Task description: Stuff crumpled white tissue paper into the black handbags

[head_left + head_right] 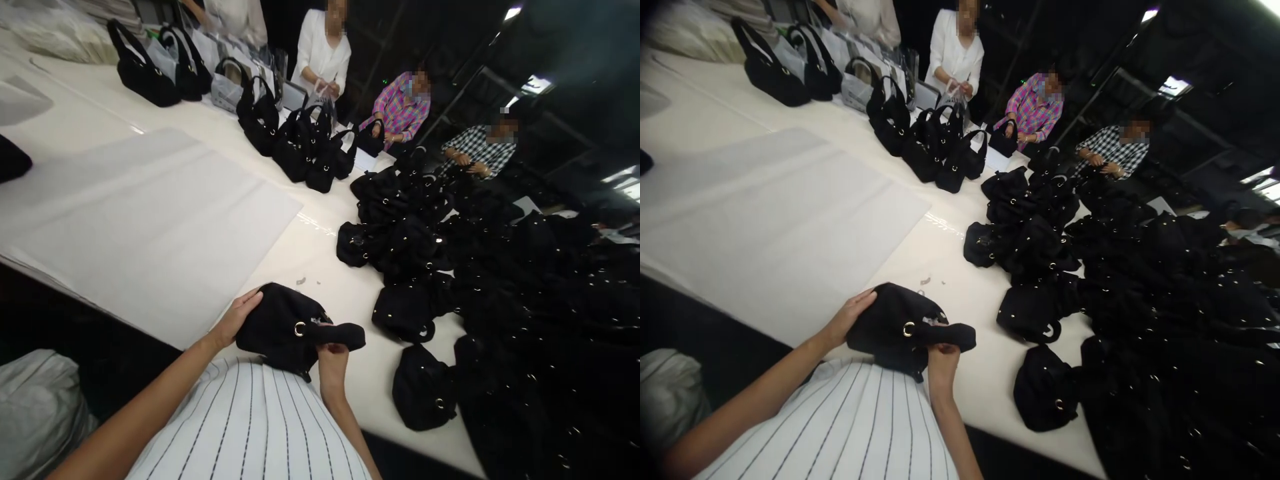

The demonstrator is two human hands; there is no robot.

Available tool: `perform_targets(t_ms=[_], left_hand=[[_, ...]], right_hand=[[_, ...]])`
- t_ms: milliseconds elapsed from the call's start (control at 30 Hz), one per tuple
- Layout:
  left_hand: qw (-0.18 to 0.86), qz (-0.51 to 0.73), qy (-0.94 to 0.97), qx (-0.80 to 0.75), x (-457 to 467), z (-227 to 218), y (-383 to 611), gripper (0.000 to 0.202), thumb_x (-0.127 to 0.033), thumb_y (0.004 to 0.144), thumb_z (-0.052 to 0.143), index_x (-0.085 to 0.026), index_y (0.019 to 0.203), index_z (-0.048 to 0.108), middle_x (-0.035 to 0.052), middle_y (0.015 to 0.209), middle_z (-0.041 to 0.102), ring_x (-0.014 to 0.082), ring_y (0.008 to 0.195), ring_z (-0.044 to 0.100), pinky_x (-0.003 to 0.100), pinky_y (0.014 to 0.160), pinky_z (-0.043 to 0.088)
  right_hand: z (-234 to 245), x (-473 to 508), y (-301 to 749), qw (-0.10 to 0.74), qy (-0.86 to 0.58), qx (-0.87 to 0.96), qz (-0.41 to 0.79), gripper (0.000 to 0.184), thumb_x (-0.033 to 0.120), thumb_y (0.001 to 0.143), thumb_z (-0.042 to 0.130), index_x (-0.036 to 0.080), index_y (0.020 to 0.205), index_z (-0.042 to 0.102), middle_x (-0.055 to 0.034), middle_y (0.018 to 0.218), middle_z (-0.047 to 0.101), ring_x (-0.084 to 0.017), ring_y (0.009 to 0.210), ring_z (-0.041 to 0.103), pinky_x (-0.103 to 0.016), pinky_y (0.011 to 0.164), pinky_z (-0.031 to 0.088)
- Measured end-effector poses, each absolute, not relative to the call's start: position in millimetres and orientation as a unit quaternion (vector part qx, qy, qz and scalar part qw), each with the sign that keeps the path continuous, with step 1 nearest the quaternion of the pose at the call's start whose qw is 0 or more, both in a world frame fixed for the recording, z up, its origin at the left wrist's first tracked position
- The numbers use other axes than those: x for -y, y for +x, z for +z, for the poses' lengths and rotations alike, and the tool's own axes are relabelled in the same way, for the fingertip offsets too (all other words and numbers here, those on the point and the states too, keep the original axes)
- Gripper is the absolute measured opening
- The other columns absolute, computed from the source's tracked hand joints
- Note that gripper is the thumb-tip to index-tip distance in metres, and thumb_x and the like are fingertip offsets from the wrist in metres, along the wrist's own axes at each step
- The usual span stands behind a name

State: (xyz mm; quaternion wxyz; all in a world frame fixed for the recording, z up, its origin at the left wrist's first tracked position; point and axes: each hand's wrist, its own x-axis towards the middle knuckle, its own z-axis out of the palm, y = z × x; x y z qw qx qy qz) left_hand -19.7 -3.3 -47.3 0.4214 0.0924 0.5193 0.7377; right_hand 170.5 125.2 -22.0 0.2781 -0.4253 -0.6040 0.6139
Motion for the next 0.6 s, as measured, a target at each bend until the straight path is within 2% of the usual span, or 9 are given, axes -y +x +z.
perform_targets(t_ms=[67, 133, 233, 333, 400, 533, 600], left_hand=[[0.417, 0.716, 0.128, -0.546, 2, -43, -20, 0.070, -0.056, 0.079, 0.064, -0.016, 0.136, 0.053, 0.0115, 0.130, 0.061, 0.0291, 0.119, 0.057, 0.042, 0.110, 0.039], [0.403, 0.688, 0.159, -0.583, 1, -39, -20, 0.070, -0.059, 0.080, 0.061, -0.018, 0.136, 0.053, 0.0102, 0.131, 0.061, 0.0294, 0.120, 0.056, 0.043, 0.111, 0.038], [0.389, 0.651, 0.196, -0.622, 0, -29, -17, 0.068, -0.061, 0.082, 0.057, -0.020, 0.136, 0.053, 0.0085, 0.133, 0.060, 0.0301, 0.124, 0.053, 0.043, 0.113, 0.035], [0.381, 0.625, 0.234, -0.640, -1, -18, -14, 0.063, -0.060, 0.084, 0.054, -0.021, 0.134, 0.056, 0.0055, 0.136, 0.057, 0.0288, 0.129, 0.048, 0.040, 0.117, 0.029], [0.374, 0.618, 0.248, -0.646, -2, -14, -11, 0.061, -0.059, 0.085, 0.053, -0.022, 0.133, 0.056, 0.0042, 0.137, 0.057, 0.0276, 0.130, 0.048, 0.038, 0.117, 0.027], [0.385, 0.609, 0.237, -0.652, 4, -16, -3, 0.058, -0.060, 0.088, 0.047, -0.020, 0.128, 0.060, 0.0060, 0.124, 0.065, 0.0276, 0.115, 0.058, 0.040, 0.109, 0.039], [0.389, 0.605, 0.224, -0.658, 9, -21, 0, 0.058, -0.061, 0.089, 0.044, -0.018, 0.122, 0.063, 0.0067, 0.116, 0.069, 0.0274, 0.106, 0.062, 0.040, 0.103, 0.043]], right_hand=[[-16, -127, 176, 0.283, -0.396, 0.587, 0.647, 0.023, 0.029, 0.071, 0.073, 0.018, 0.091, 0.070, -0.0062, 0.099, 0.070, -0.024, 0.101, 0.061, -0.038, 0.096, 0.046], [-11, -131, 178, 0.234, -0.375, 0.544, 0.713, 0.029, 0.030, 0.071, 0.074, 0.019, 0.098, 0.071, -0.0062, 0.106, 0.070, -0.025, 0.109, 0.059, -0.040, 0.101, 0.043], [-4, -141, 180, 0.136, -0.343, 0.508, 0.778, 0.031, 0.028, 0.067, 0.077, 0.020, 0.097, 0.071, -0.0053, 0.101, 0.071, -0.023, 0.104, 0.062, -0.040, 0.098, 0.045], [3, -154, 180, 0.063, -0.279, 0.571, 0.770, 0.034, 0.030, 0.071, 0.076, 0.021, 0.103, 0.070, -0.0058, 0.100, 0.070, -0.022, 0.100, 0.062, -0.040, 0.093, 0.048], [5, -162, 177, 0.045, -0.247, 0.606, 0.755, 0.030, 0.034, 0.074, 0.073, 0.020, 0.101, 0.070, -0.0055, 0.094, 0.069, -0.021, 0.093, 0.062, -0.038, 0.086, 0.050], [0, -167, 162, 0.024, -0.197, 0.648, 0.735, 0.022, 0.039, 0.078, 0.071, 0.018, 0.085, 0.072, -0.0021, 0.078, 0.066, -0.017, 0.076, 0.060, -0.032, 0.075, 0.050], [0, -164, 155, 0.011, -0.176, 0.666, 0.725, 0.021, 0.038, 0.081, 0.068, 0.017, 0.083, 0.072, -0.0011, 0.074, 0.065, -0.016, 0.072, 0.059, -0.030, 0.071, 0.049]])
